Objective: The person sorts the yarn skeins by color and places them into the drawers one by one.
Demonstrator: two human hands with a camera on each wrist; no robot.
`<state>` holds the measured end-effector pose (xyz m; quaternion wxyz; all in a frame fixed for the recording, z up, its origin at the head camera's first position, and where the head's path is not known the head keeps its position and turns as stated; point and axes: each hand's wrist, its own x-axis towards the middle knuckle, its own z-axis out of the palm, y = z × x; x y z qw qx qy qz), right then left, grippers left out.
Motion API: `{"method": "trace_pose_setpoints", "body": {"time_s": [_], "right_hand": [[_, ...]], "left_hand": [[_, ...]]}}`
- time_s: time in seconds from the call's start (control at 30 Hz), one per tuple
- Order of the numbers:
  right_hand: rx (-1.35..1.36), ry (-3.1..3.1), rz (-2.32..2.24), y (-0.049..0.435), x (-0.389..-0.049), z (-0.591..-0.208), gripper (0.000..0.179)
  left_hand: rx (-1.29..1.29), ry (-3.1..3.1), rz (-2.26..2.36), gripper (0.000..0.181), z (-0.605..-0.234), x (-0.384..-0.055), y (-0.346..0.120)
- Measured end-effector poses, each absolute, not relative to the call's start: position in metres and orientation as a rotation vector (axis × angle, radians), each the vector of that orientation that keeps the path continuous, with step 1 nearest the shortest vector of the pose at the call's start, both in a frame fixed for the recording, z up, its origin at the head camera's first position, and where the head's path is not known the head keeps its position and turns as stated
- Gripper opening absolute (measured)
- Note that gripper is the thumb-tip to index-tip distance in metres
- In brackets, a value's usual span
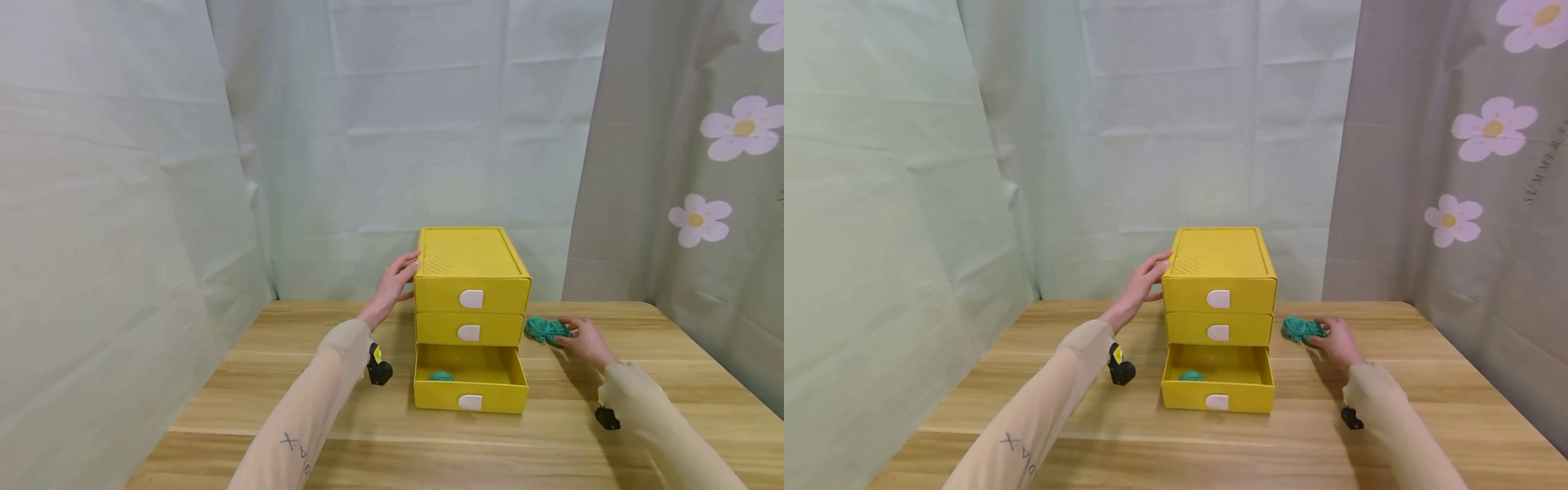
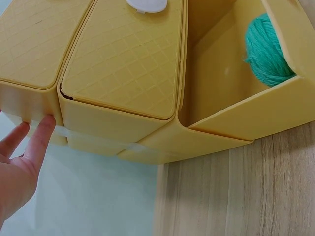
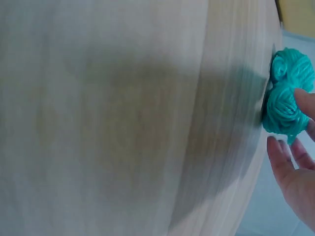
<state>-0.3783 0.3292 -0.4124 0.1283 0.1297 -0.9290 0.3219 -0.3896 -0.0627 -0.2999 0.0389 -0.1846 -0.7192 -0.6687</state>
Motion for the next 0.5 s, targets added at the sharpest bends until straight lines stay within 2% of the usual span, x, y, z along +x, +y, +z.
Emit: {"method": "trace_pose_setpoints", "body": {"time_s": [0.33, 0.5], "right_hand": [[0.275, -2.626, 1.068, 0.3245, -0.3779, -0.4168, 0.019], [0.265, -2.585, 1.026, 0.3243, -0.3769, -0.415, 0.014]], "left_hand": [[-0.557, -2.193, -2.038, 0.045, -0.3006, -0.3888, -0.0628], [-0.558, -2.196, -2.03, 0.045, -0.3011, -0.3892, -0.0627]]}}
